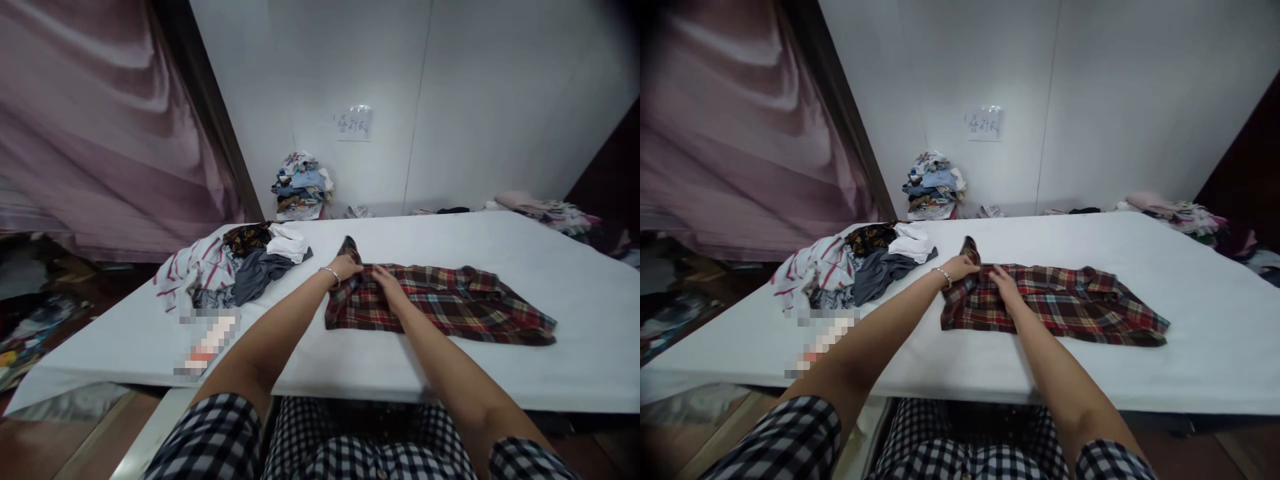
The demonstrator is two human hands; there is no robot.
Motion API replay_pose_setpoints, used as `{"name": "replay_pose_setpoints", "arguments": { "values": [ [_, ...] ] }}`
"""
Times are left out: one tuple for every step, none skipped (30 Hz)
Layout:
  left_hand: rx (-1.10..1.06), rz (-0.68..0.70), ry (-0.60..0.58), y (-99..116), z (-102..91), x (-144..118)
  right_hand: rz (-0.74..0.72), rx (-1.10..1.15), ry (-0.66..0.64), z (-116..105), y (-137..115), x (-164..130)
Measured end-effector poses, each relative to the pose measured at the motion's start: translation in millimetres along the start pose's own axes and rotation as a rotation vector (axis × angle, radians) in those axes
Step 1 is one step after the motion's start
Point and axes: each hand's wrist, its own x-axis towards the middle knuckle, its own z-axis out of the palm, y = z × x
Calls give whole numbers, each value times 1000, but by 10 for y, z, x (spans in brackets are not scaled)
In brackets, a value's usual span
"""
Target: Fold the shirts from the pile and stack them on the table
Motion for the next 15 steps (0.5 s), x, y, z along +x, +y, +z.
{"name": "replay_pose_setpoints", "arguments": {
  "values": [
    [-41, 38, -23, 117, 101, -8, 38, 242, 59, -90, -19, -20],
    [-82, 72, -36, 194, 185, -24, 82, 436, 102, -182, -29, -57],
    [-116, 99, -29, 226, 244, -46, 128, 573, 124, -271, -27, -108],
    [-140, 114, 2, 208, 278, -72, 168, 656, 128, -350, -16, -171],
    [-152, 115, 48, 144, 291, -101, 194, 697, 122, -414, 3, -241],
    [-152, 99, 102, 42, 290, -136, 202, 709, 119, -458, 27, -313],
    [-143, 71, 158, -85, 285, -177, 194, 702, 117, -480, 49, -382],
    [-123, 31, 206, -223, 285, -225, 170, 678, 115, -479, 66, -445],
    [-98, -10, 248, -357, 298, -282, 134, 636, 112, -455, 72, -500],
    [-76, -43, 277, -472, 330, -345, 89, 571, 108, -412, 64, -546],
    [-50, -60, 295, -558, 382, -414, 35, 489, 101, -354, 39, -583],
    [-12, -61, 303, -609, 453, -485, -27, 393, 87, -287, -4, -613],
    [43, -42, 301, -623, 535, -556, -97, 293, 71, -215, -62, -638],
    [114, -7, 292, -605, 624, -624, -171, 195, 56, -144, -132, -658],
    [192, 39, 278, -558, 713, -687, -247, 103, 46, -77, -207, -676]
  ]
}}
